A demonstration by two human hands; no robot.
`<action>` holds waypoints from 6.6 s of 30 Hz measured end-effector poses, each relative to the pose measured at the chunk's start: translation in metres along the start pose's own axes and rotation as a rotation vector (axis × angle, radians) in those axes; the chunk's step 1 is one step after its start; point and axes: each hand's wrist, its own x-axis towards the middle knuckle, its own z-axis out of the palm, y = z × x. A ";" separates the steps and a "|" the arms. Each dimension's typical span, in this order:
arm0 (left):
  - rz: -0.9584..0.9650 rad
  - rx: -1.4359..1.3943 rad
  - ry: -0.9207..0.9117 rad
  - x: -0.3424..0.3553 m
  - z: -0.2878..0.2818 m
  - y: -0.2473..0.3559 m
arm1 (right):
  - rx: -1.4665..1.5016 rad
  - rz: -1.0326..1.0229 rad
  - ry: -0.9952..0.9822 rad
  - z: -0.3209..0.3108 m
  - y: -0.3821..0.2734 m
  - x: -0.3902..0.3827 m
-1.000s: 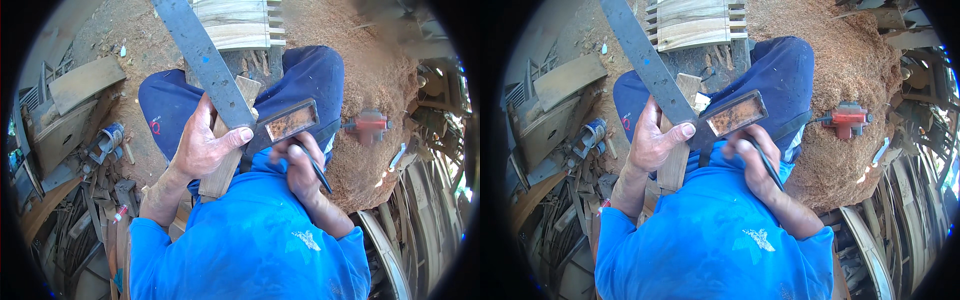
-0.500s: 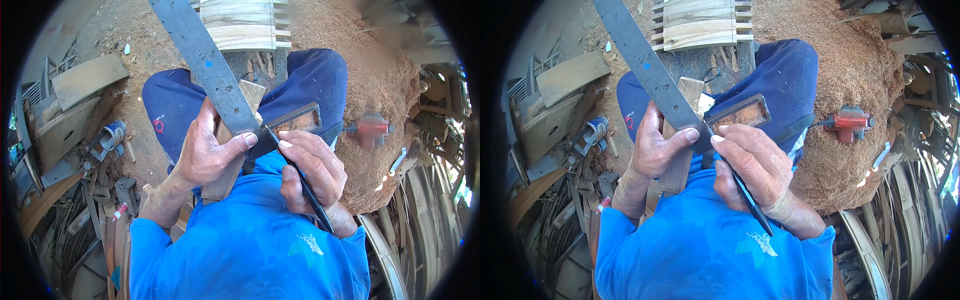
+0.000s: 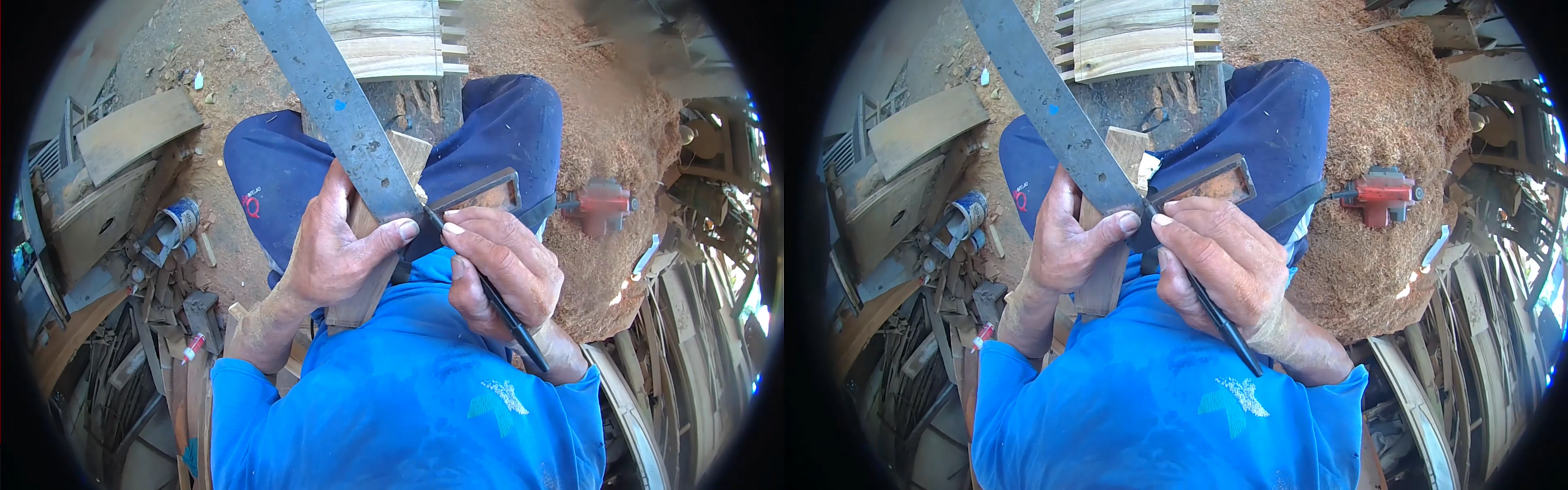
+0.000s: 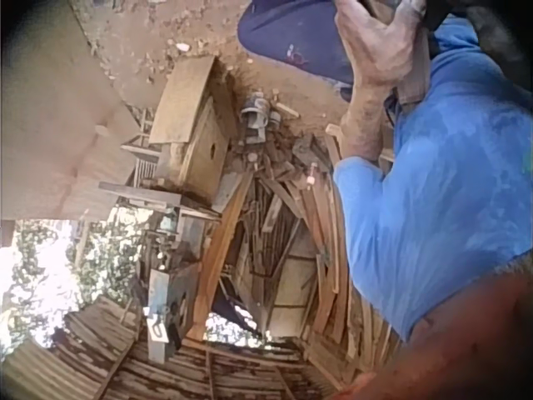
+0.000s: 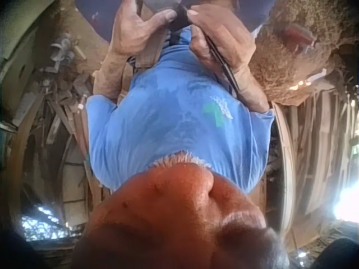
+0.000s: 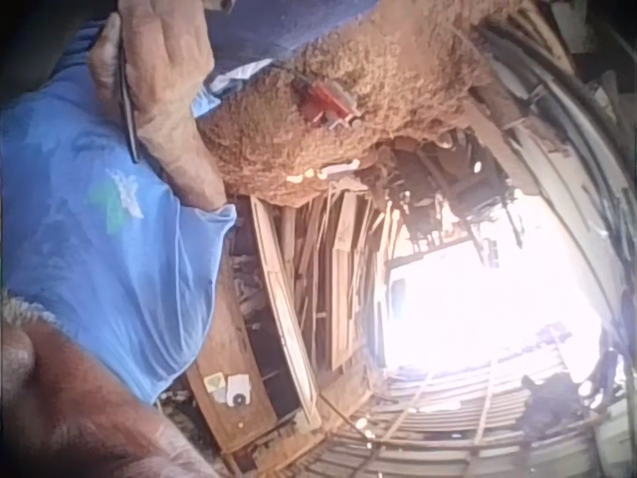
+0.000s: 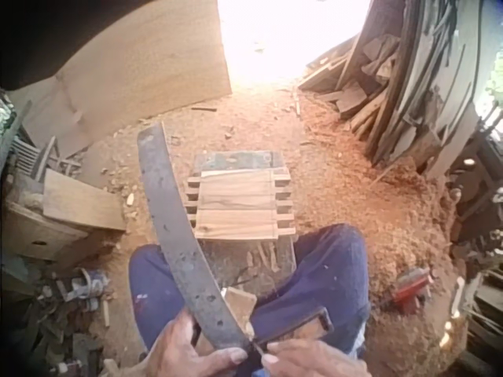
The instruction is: The person marks a piece of wood using a try square and a pencil while holding it against another piece of wood.
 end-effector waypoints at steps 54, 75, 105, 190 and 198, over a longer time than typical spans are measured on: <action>0.006 0.062 -0.061 0.010 0.009 0.002 | 0.231 0.269 -0.069 -0.019 0.016 0.009; -0.312 -0.326 -0.327 0.037 -0.012 0.001 | -0.598 0.341 0.094 -0.034 0.107 -0.088; -0.429 -0.650 -0.367 0.044 0.003 0.015 | -0.692 0.222 0.100 -0.032 0.116 -0.092; -0.172 -0.189 -0.455 0.026 0.001 0.002 | -0.292 -0.036 -0.201 -0.047 0.035 -0.035; -0.207 -0.050 -0.385 0.025 0.005 -0.005 | -0.301 0.015 -0.374 -0.043 0.028 -0.018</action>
